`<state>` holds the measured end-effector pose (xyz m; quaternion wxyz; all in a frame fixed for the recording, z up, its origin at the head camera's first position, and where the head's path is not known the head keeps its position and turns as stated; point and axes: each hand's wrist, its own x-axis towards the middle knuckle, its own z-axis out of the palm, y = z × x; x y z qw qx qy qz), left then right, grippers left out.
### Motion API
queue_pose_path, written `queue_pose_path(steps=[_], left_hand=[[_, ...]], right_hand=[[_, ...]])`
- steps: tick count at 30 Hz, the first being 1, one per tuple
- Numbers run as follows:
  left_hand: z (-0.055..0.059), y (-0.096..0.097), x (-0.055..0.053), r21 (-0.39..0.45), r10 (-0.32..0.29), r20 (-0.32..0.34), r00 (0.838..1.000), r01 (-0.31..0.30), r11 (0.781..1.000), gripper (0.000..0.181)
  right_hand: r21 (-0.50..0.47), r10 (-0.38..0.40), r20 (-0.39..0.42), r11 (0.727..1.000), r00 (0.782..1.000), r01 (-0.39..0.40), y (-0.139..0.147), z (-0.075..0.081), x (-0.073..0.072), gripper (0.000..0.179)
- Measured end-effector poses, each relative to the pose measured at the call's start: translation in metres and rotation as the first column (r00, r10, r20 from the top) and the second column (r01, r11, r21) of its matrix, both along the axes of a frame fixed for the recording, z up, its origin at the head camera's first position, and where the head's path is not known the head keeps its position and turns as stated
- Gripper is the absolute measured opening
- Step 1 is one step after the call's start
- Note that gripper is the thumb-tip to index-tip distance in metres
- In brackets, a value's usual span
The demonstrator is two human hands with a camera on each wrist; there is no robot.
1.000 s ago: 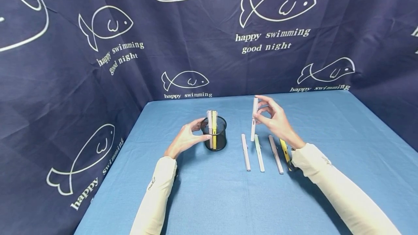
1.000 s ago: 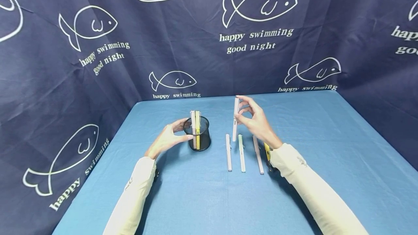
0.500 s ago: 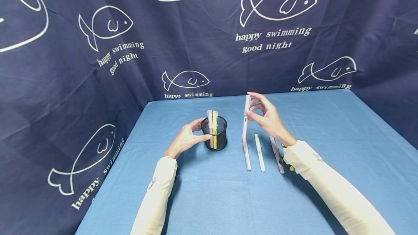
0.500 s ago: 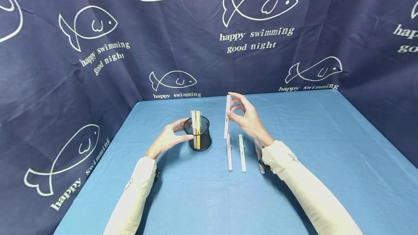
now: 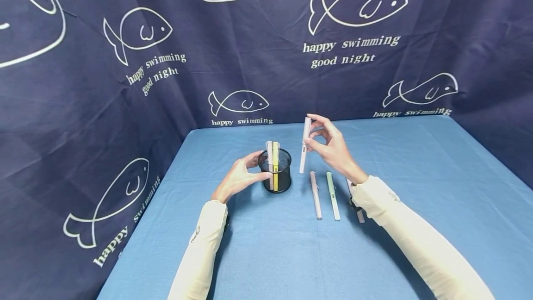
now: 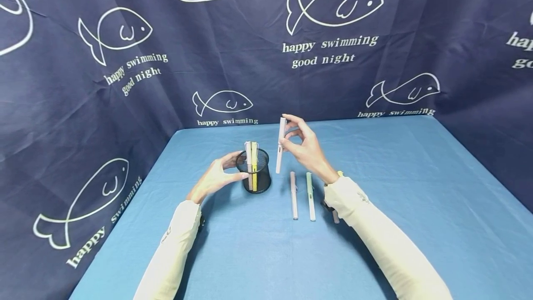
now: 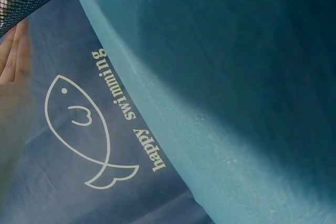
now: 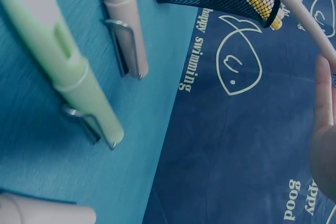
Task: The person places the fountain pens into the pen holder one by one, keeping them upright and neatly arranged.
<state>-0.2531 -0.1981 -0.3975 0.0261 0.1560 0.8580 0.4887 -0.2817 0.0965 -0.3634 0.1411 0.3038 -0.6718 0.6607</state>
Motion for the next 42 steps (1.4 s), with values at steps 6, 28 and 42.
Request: queue_pose_path(steps=[6, 28, 42], left_hand=[[-0.001, 0.001, -0.001, -0.002, -0.003, 0.000, 1.000, 0.003, 1.000, 0.082], [-0.001, 0.000, 0.000, -0.006, 0.006, -0.002, 1.000, -0.006, 1.000, 0.081], [-0.001, 0.000, -0.001, -0.021, 0.006, -0.015, 1.000, -0.007, 1.000, 0.081]], right_hand=[[-0.007, -0.010, -0.013, 1.000, 1.000, 0.010, -0.007, 0.004, 0.001, 0.063], [-0.096, -0.052, -0.060, 0.994, 0.997, 0.046, -0.031, 0.004, -0.005, 0.059], [-0.062, -0.061, -0.057, 0.996, 0.997, 0.057, -0.039, -0.003, -0.004, 0.057]])
